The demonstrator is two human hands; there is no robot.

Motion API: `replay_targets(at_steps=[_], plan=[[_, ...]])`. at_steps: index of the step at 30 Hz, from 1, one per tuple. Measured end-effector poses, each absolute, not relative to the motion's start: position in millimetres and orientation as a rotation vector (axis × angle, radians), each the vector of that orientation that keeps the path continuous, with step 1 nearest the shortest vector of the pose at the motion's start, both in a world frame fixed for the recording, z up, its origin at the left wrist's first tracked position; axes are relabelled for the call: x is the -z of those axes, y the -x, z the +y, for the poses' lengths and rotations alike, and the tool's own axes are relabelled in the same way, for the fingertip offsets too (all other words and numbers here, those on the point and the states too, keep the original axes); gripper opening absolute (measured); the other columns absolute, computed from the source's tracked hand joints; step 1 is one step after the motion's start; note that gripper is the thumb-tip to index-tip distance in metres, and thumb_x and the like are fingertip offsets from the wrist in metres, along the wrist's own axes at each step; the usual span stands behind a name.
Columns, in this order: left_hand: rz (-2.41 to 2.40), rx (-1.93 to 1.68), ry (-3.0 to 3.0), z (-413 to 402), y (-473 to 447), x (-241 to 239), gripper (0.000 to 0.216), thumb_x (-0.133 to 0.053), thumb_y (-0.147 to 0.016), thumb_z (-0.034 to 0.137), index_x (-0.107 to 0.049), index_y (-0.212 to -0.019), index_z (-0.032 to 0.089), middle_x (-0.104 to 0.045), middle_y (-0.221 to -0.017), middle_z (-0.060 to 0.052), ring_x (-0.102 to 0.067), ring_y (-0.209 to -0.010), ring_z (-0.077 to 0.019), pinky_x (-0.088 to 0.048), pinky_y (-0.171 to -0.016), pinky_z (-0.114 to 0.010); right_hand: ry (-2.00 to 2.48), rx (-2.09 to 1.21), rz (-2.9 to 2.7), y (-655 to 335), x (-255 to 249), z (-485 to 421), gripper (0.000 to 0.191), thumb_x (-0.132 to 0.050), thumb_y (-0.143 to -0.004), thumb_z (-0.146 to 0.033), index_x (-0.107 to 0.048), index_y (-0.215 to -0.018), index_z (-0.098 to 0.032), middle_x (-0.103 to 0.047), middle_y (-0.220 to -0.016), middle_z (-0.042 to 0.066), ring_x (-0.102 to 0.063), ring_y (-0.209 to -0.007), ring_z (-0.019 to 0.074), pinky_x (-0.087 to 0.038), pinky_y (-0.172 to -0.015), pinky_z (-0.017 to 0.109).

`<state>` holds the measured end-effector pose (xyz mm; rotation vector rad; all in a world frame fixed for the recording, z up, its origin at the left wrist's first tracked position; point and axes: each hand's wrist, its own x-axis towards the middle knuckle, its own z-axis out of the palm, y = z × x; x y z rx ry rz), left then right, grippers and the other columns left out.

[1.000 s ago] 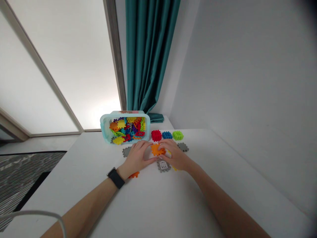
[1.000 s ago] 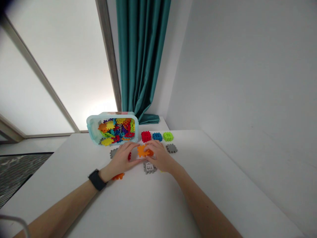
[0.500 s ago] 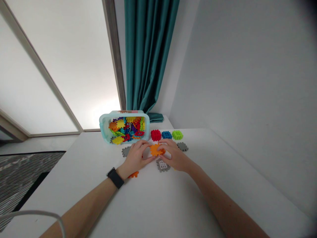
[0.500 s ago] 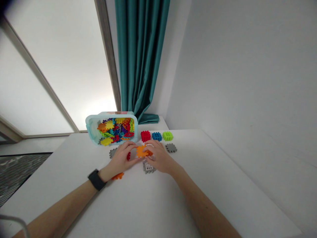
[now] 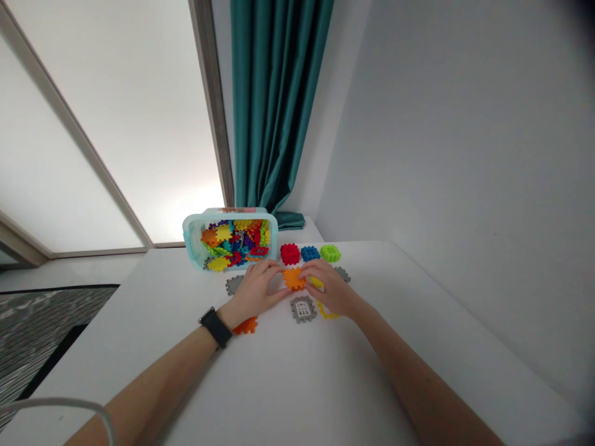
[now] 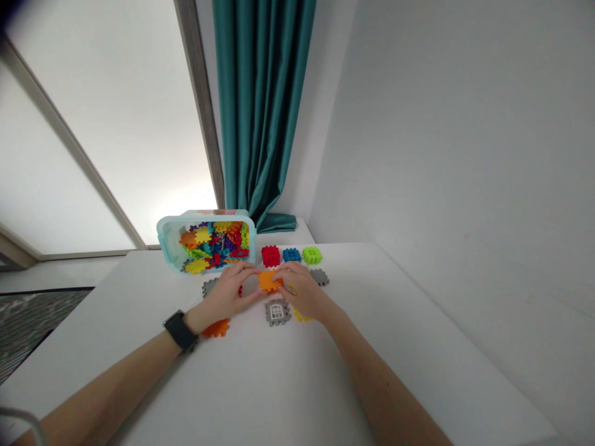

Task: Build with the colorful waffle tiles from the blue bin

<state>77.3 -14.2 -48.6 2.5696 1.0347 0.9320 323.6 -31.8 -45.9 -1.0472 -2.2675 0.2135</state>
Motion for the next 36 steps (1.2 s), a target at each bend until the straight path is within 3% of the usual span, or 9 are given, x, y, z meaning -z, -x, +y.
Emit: replay_targets(at_steps=[8,36], plan=[[0.993,-0.946,-2.54,1.1,-85.9,52.4,0.026,-0.062,-0.089,0.022,-0.061,-0.115,0.023,-0.067,-0.12,-0.008,-0.06,-0.115,-0.0276,-0.046,-0.102,-0.046,1.097,-0.196,-2.226,-332.5,62.2,-16.7,0.012,-0.057,-0.089,-0.015,-0.063,-0.097,-0.022,-0.066,-0.111,0.009,-0.059,-0.108,0.0263,-0.043,-0.101,0.049],[0.972,-0.934,-2.419,6.4,-96.7,67.0,0.012,-0.066,-0.085,0.018,-0.067,-0.095,0.023,-0.07,-0.11,-0.007,-0.063,-0.107,-0.026,-0.049,-0.097,-0.044,1.164,-0.218,-2.28,-331.3,70.6,-17.7,0.022,-0.054,-0.086,-0.009,-0.064,-0.099,-0.024,-0.068,-0.113,0.008,-0.061,-0.11,0.0264,-0.043,-0.103,0.049]])
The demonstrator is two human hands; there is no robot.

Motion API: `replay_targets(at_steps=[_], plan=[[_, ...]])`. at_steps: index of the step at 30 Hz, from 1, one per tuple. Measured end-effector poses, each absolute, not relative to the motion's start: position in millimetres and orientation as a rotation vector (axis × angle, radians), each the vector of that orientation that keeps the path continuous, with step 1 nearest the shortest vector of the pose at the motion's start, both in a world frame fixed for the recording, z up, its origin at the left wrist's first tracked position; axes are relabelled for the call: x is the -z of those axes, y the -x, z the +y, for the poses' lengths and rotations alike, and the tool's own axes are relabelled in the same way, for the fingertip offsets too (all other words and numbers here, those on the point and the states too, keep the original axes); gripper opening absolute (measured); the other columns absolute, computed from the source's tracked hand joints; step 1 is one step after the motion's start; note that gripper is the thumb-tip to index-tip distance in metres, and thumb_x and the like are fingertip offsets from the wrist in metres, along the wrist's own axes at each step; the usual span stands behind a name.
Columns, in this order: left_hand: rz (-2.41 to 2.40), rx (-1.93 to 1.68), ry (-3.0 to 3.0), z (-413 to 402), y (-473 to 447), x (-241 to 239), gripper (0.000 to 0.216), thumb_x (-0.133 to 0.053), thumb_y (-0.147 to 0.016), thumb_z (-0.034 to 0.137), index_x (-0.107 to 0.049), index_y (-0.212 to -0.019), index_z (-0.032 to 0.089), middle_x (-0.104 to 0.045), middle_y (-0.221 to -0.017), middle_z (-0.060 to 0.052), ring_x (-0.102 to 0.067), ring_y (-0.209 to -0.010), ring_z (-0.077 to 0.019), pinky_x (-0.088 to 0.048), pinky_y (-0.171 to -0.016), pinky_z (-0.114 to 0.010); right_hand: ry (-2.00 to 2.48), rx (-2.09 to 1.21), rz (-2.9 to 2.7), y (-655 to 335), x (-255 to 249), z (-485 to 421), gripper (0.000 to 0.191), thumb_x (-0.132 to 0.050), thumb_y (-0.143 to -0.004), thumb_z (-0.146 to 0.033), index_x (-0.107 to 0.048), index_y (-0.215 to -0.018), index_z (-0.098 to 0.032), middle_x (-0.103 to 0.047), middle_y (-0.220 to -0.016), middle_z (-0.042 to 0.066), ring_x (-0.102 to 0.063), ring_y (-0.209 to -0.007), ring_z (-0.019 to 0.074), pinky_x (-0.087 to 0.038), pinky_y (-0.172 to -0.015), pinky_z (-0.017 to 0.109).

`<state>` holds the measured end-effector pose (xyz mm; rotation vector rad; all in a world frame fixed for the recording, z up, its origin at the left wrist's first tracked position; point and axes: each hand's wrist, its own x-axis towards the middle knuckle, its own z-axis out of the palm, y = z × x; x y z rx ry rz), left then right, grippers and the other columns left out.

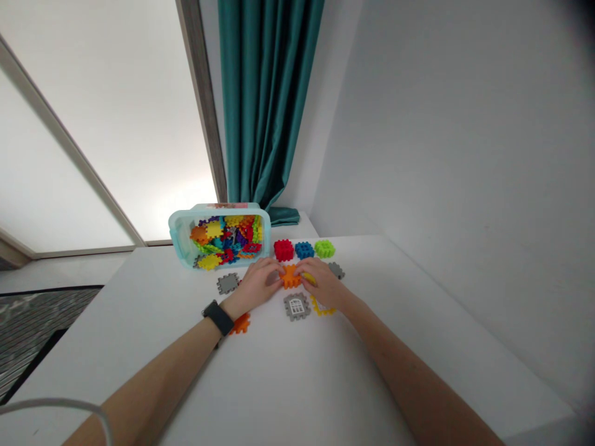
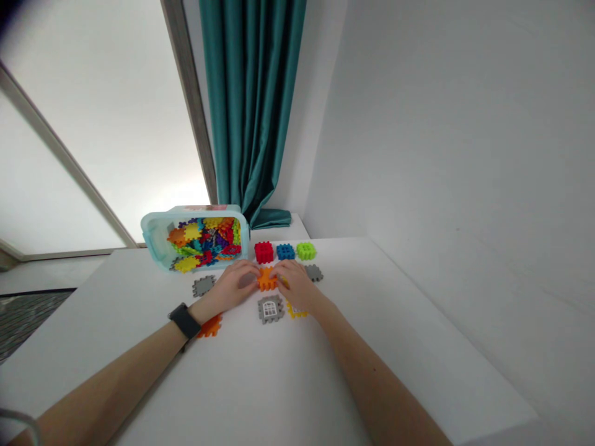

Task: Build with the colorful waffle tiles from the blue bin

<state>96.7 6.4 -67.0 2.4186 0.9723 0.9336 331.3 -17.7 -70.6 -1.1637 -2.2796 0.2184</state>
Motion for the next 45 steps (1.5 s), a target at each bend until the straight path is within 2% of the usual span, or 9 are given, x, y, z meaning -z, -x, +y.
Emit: replay_targets(at_steps=[21,30,38,45], plan=[[0.964,-0.855,-2.501,9.0,-93.9,78.6,0.019,-0.066,-0.088,0.02,-0.065,-0.107,0.024,-0.068,-0.115,-0.006,-0.062,-0.111,-0.0253,-0.048,-0.098,-0.041,1.191,-0.242,-2.339,-333.7,69.2,-17.7,0.026,-0.054,-0.084,-0.007,-0.064,-0.101,-0.024,-0.069,-0.113,0.006,-0.059,-0.11,0.0257,-0.043,-0.101,0.047],[1.007,-0.798,-2.554,6.1,-94.3,74.6,0.021,-0.065,-0.088,0.02,-0.063,-0.11,0.022,-0.07,-0.117,-0.007,-0.062,-0.111,-0.0265,-0.046,-0.1,-0.043,1.227,-0.227,-2.331,-332.7,69.5,-18.5,0.02,-0.054,-0.087,-0.012,-0.064,-0.1,-0.023,-0.069,-0.112,0.007,-0.059,-0.11,0.0248,-0.043,-0.1,0.043],[0.997,-0.845,-2.553,5.8,-89.3,68.3,0.028,-0.067,-0.087,0.018,-0.063,-0.114,0.023,-0.07,-0.119,-0.007,-0.062,-0.114,-0.0266,-0.046,-0.102,-0.043,1.253,-0.136,-2.251,-332.2,62.2,-24.4,0.021,-0.054,-0.089,-0.014,-0.068,-0.101,-0.023,-0.066,-0.119,0.009,-0.059,-0.115,0.0261,-0.042,-0.102,0.047],[1.028,-0.865,-2.594,0.9,-75.5,55.3,0.023,-0.063,-0.091,0.024,-0.064,-0.114,0.023,-0.07,-0.117,-0.006,-0.063,-0.112,-0.0265,-0.047,-0.1,-0.044,1.181,-0.126,-2.306,-316.4,48.2,-35.3,0.026,-0.051,-0.092,-0.014,-0.069,-0.109,-0.023,-0.067,-0.117,0.009,-0.058,-0.112,0.025,-0.042,-0.099,0.044]])
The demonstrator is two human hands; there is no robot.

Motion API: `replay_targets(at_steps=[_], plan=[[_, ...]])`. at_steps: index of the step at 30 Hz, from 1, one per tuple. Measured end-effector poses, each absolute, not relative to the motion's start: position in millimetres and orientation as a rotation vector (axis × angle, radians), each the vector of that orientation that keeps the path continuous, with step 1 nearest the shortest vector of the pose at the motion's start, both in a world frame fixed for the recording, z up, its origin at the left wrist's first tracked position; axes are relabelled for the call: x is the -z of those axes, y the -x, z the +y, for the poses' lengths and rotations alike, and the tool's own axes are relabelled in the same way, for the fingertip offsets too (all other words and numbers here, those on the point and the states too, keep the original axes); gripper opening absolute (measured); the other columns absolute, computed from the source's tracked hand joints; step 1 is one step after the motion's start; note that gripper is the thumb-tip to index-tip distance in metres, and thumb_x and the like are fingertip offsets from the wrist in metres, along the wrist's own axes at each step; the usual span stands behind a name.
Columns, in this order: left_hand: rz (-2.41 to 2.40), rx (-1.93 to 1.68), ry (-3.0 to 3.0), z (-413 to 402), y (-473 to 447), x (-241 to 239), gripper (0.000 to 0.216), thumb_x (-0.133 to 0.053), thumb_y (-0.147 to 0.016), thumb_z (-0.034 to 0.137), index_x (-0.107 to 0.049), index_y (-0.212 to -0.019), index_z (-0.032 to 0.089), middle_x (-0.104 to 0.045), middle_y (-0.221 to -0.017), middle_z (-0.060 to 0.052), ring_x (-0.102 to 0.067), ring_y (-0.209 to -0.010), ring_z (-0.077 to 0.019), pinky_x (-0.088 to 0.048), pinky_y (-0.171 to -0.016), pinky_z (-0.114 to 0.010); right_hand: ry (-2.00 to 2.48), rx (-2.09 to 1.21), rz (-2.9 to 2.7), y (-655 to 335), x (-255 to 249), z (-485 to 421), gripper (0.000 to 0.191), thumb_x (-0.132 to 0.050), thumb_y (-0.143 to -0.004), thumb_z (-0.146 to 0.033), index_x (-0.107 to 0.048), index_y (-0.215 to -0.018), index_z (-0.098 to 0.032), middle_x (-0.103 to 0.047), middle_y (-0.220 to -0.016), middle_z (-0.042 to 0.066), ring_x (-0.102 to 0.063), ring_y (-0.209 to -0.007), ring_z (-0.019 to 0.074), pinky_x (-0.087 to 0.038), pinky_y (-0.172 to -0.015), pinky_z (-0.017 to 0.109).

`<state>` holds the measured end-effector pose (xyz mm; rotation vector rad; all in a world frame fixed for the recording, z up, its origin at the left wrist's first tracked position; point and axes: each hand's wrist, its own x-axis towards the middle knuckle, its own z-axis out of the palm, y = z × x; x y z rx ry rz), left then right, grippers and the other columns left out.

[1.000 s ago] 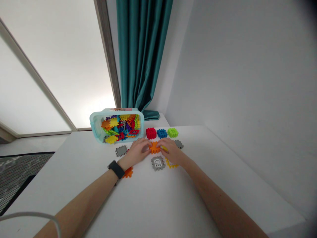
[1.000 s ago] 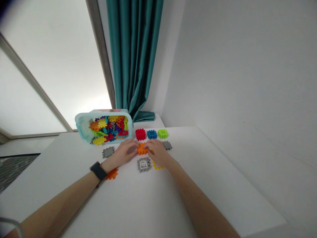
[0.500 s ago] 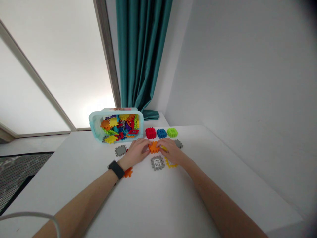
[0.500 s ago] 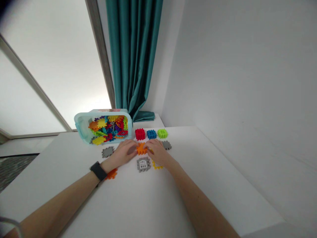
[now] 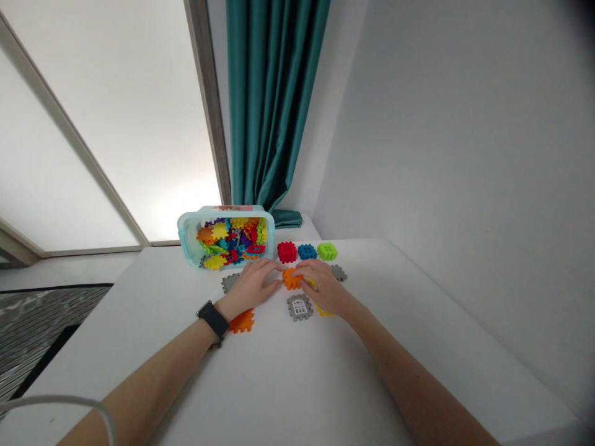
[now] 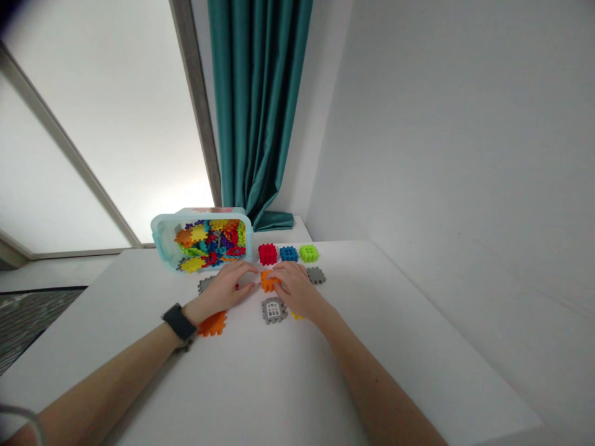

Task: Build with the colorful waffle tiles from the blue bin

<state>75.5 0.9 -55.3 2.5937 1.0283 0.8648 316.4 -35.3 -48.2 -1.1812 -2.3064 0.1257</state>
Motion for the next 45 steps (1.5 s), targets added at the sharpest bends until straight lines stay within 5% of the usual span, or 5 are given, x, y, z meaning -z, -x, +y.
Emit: replay_targets(at_steps=[13,21,33,45], plan=[[1.191,-0.74,-2.654,-19.4,4.9,33.4,0.022,-0.056,-0.094,0.023,-0.067,-0.112,0.021,-0.071,-0.115,-0.008,-0.065,-0.108,-0.0261,-0.052,-0.096,-0.043,0.919,-0.042,-2.486,-265.4,41.0,-38.6,0.026,-0.053,-0.094,-0.01,-0.07,-0.108,-0.024,-0.067,-0.114,0.009,-0.058,-0.11,0.0238,-0.042,-0.097,0.042],[1.147,-0.615,-2.756,-31.7,55.5,43.4,0.031,-0.05,-0.095,0.022,-0.067,-0.122,0.024,-0.068,-0.13,-0.008,-0.06,-0.122,-0.0263,-0.049,-0.106,-0.044,0.932,-0.027,-2.614,-228.3,37.3,-46.4,0.025,-0.052,-0.096,-0.012,-0.069,-0.111,-0.022,-0.068,-0.112,0.009,-0.057,-0.112,0.0243,-0.042,-0.1,0.044],[1.16,-0.627,-2.756,-48.0,66.8,63.7,0.039,-0.053,-0.098,0.031,-0.059,-0.136,0.023,-0.061,-0.141,-0.01,-0.055,-0.131,-0.0258,-0.046,-0.11,-0.045,1.015,-0.016,-2.664,-186.2,56.5,-63.7,0.043,-0.046,-0.103,-0.032,-0.053,-0.142,-0.016,-0.051,-0.151,0.015,-0.045,-0.139,0.0279,-0.037,-0.115,0.049],[1.479,-0.788,-2.804,-37.1,70.4,64.4,0.033,-0.054,-0.092,0.023,-0.066,-0.123,0.019,-0.051,-0.149,-0.014,-0.042,-0.14,-0.0309,-0.038,-0.115,-0.053,1.072,0.002,-2.6,-176.3,71.5,-70.1,0.042,-0.042,-0.103,-0.031,-0.054,-0.142,-0.017,-0.05,-0.152,0.013,-0.045,-0.14,0.0286,-0.04,-0.115,0.051]])
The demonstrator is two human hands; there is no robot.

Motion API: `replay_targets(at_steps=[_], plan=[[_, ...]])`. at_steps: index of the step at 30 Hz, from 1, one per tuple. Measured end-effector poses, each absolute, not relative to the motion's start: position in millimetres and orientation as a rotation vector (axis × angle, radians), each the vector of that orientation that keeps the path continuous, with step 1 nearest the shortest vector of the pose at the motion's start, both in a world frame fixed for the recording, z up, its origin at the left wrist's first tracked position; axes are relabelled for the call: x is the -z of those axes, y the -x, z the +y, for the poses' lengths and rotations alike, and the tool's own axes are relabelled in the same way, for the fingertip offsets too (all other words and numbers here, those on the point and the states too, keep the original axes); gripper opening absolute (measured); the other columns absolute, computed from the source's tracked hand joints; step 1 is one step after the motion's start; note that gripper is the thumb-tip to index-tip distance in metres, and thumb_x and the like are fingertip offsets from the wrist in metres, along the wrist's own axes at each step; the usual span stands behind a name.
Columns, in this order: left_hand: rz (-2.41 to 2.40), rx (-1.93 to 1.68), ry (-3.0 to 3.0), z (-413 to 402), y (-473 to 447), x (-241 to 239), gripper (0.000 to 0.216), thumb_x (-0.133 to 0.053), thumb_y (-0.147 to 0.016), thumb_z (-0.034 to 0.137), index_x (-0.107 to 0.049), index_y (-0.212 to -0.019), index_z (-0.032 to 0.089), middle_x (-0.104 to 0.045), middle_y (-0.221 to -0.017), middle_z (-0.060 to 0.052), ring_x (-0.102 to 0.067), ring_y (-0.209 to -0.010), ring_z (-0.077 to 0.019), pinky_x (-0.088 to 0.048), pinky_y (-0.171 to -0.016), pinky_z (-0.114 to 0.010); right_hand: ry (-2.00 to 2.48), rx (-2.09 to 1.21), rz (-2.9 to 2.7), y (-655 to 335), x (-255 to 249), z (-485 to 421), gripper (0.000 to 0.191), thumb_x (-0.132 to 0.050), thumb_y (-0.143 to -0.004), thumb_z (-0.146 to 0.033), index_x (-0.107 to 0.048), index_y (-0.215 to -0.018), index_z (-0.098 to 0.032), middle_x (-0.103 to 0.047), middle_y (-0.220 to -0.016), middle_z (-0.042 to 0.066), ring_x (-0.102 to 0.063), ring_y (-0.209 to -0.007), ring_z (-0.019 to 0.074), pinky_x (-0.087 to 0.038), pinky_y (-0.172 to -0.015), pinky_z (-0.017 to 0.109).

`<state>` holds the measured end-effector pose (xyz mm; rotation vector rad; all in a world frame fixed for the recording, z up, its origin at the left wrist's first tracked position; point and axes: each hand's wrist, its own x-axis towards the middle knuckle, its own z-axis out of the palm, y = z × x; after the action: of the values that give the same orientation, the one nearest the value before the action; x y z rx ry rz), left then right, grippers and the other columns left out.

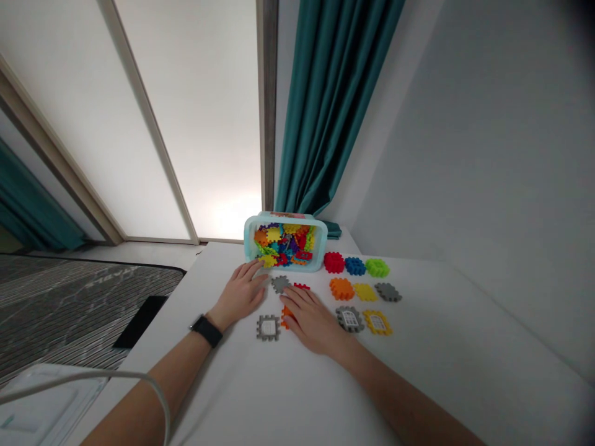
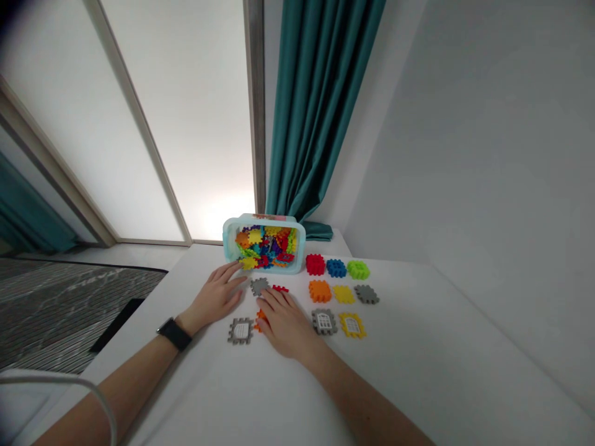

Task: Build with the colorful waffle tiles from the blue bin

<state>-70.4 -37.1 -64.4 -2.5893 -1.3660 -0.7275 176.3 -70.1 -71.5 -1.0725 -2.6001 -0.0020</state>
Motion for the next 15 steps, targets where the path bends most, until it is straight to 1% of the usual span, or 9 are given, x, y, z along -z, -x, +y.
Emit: replay_targets(at_steps=[2,4,10,15], plan=[[-1.374,0.668,2.591,-35.8,69.4,64.5,0.034,-0.055,-0.092,0.024,-0.066,-0.124,0.018,-0.046,-0.154,-0.014,-0.038,-0.144,-0.0313,-0.034,-0.117,-0.054,1.073,-0.009,-2.596,-176.9,72.1,-69.5,0.041,-0.042,-0.103,-0.031,-0.055,-0.141,-0.018,-0.05,-0.152,0.012,-0.045,-0.14,0.0285,-0.04,-0.115,0.051],[-1.386,0.598,2.589,-35.4,68.7,64.4,0.035,-0.054,-0.093,0.026,-0.064,-0.126,0.018,-0.044,-0.156,-0.014,-0.035,-0.146,-0.031,-0.031,-0.119,-0.055,1.064,-0.019,-2.589,-177.3,72.4,-69.0,0.041,-0.042,-0.103,-0.031,-0.055,-0.14,-0.018,-0.051,-0.152,0.012,-0.045,-0.14,0.0284,-0.04,-0.114,0.051],[-1.343,0.491,2.559,-36.0,69.5,64.9,0.045,-0.05,-0.095,0.023,-0.054,-0.139,0.018,-0.046,-0.156,-0.011,-0.034,-0.148,-0.0284,-0.024,-0.123,-0.053,1.042,-0.029,-2.582,-177.6,72.1,-68.9,0.039,-0.043,-0.103,-0.03,-0.057,-0.138,-0.019,-0.051,-0.151,0.013,-0.045,-0.14,0.0289,-0.041,-0.114,0.052],[-1.354,0.535,2.549,-33.9,70.8,69.1,0.048,-0.049,-0.096,0.025,-0.05,-0.143,0.019,-0.049,-0.154,-0.011,-0.037,-0.146,-0.0277,-0.023,-0.123,-0.053,1.035,-0.025,-2.571,-178.3,73.4,-68.6,0.039,-0.043,-0.103,-0.03,-0.057,-0.138,-0.02,-0.052,-0.15,0.012,-0.046,-0.139,0.0282,-0.041,-0.114,0.052]])
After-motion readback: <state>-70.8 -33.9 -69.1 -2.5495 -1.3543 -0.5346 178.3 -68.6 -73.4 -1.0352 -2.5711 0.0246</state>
